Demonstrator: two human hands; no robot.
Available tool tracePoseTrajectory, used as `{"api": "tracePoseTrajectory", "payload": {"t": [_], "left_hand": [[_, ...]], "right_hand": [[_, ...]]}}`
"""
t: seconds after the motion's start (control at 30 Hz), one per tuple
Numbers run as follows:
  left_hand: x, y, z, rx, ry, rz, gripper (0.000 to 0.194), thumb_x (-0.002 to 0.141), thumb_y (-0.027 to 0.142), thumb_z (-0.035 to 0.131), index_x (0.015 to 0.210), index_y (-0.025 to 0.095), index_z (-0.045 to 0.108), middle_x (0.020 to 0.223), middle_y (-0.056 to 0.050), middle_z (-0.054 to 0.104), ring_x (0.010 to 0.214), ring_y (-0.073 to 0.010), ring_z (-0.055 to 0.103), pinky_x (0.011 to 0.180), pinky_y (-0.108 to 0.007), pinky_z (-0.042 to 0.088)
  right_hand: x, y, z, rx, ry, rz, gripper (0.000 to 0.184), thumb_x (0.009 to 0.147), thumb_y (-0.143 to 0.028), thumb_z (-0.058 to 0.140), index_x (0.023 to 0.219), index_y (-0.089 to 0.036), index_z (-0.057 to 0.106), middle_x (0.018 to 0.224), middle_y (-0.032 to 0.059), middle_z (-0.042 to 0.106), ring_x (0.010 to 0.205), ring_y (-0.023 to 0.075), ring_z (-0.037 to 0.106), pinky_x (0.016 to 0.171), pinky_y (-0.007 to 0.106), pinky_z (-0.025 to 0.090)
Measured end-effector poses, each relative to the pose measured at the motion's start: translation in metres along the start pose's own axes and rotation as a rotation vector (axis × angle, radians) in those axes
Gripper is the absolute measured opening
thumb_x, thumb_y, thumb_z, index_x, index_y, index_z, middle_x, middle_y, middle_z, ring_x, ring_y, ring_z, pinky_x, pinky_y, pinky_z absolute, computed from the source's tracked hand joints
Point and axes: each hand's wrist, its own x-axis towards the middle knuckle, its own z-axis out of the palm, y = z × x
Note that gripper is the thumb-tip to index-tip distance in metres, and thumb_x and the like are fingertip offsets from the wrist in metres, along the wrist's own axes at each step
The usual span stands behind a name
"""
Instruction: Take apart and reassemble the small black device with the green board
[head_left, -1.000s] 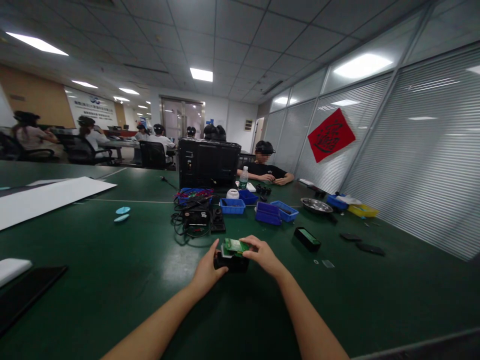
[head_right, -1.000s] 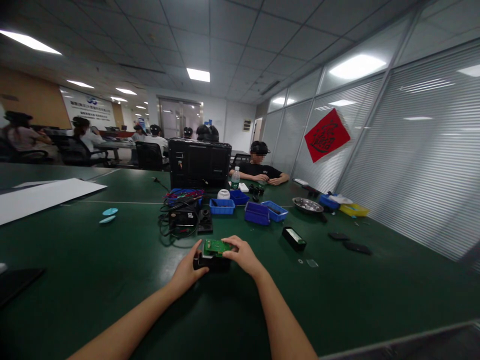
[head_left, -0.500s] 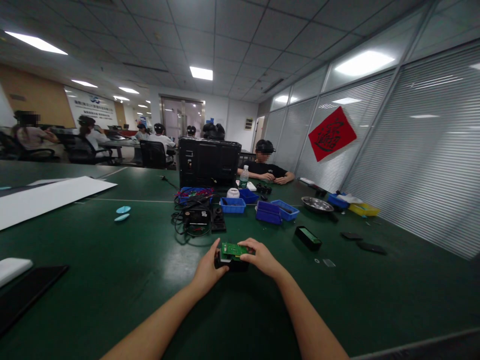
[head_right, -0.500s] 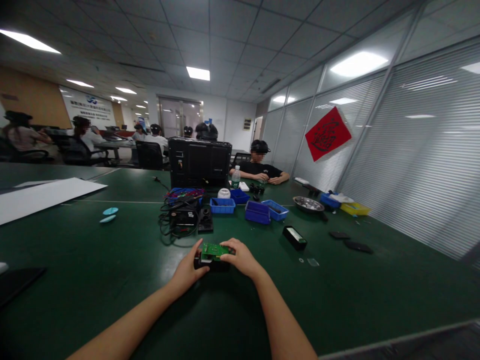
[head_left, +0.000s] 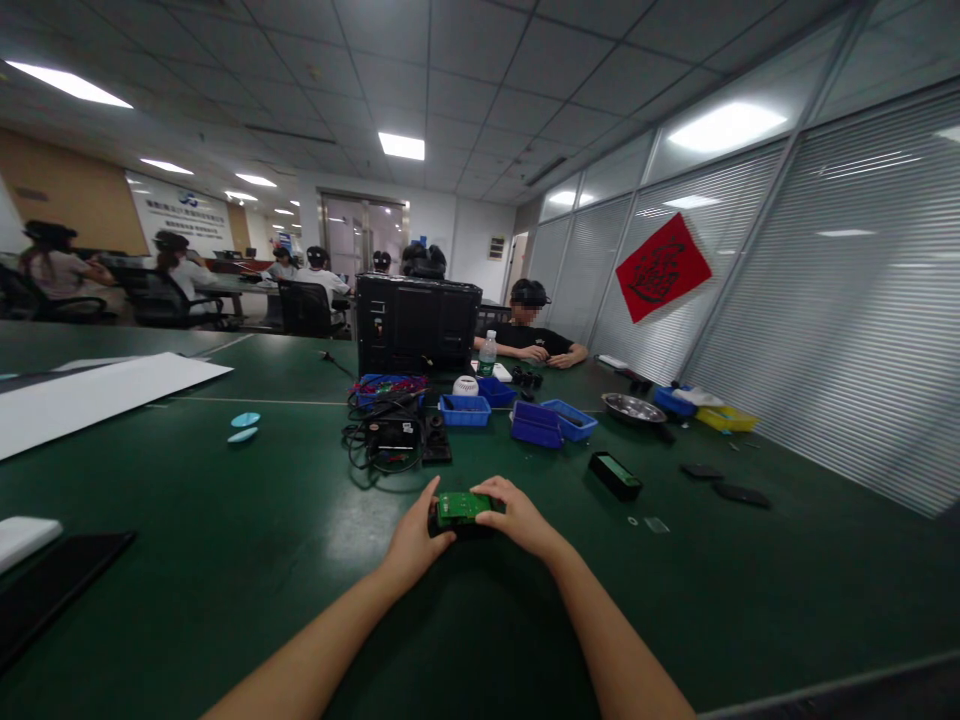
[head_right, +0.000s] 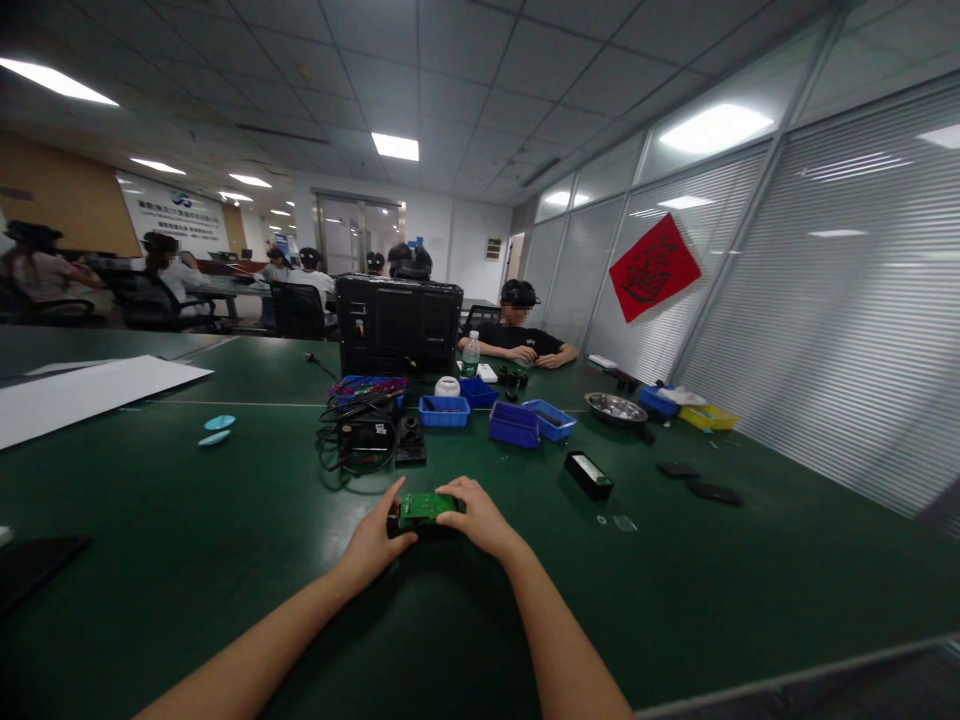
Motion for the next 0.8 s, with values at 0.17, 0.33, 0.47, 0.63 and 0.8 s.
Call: {"api": "tracePoseTrajectory", "payload": {"t": [0.17,0.33,0.47,0.63,0.8], "left_hand": [[0.000,-0.001,0.001,0.002,0.002,0.013,0.083,0.060,0.015,0.062,0.134,0.022,0.025,0.102,-0.003,0.057,0.092,-0.0165,0.055,0.084,-0.030,0.041],[-0.001,0.004,-0.001,0.005,-0.008,0.014,0.082,0.060,0.014,0.061,0.133,0.021,0.025,0.100,-0.002,0.057,0.089,-0.0158,0.055,0.083,-0.030,0.042],[0.000,0.001,0.000,0.004,-0.007,0.016,0.081,0.060,0.014,0.061,0.133,0.020,0.026,0.103,-0.003,0.056,0.093,-0.0162,0.054,0.086,-0.031,0.041],[0.001,-0.008,0.004,0.015,0.037,0.068,0.076,0.060,0.014,0.060,0.130,0.022,0.031,0.109,-0.004,0.053,0.099,-0.0170,0.052,0.088,-0.032,0.041],[0.002,-0.009,0.003,0.088,0.170,0.076,0.061,0.064,0.013,0.055,0.122,0.023,0.040,0.108,-0.004,0.049,0.095,-0.0160,0.051,0.081,-0.029,0.043]], "right_hand": [[-0.001,0.003,0.001,-0.027,-0.011,-0.003,0.036,0.068,-0.026,0.064,0.104,-0.022,0.062,0.102,0.0052,0.055,0.098,0.0191,0.048,0.089,0.034,0.036],[0.000,0.007,0.003,-0.031,-0.031,-0.028,0.039,0.067,-0.027,0.066,0.106,-0.021,0.061,0.107,0.0066,0.056,0.101,0.0198,0.048,0.092,0.035,0.035],[0.000,0.012,0.005,-0.002,-0.032,-0.014,0.040,0.069,-0.030,0.064,0.107,-0.021,0.060,0.109,0.0068,0.056,0.102,0.0198,0.050,0.091,0.035,0.036],[0.001,0.016,0.006,-0.012,-0.027,0.057,0.033,0.074,-0.031,0.057,0.105,-0.019,0.061,0.102,0.0068,0.059,0.092,0.0183,0.054,0.083,0.031,0.040],[-0.001,0.013,0.007,-0.012,-0.083,0.114,0.028,0.074,-0.031,0.057,0.098,-0.018,0.061,0.091,0.0033,0.061,0.079,0.0152,0.054,0.071,0.026,0.041]]}}
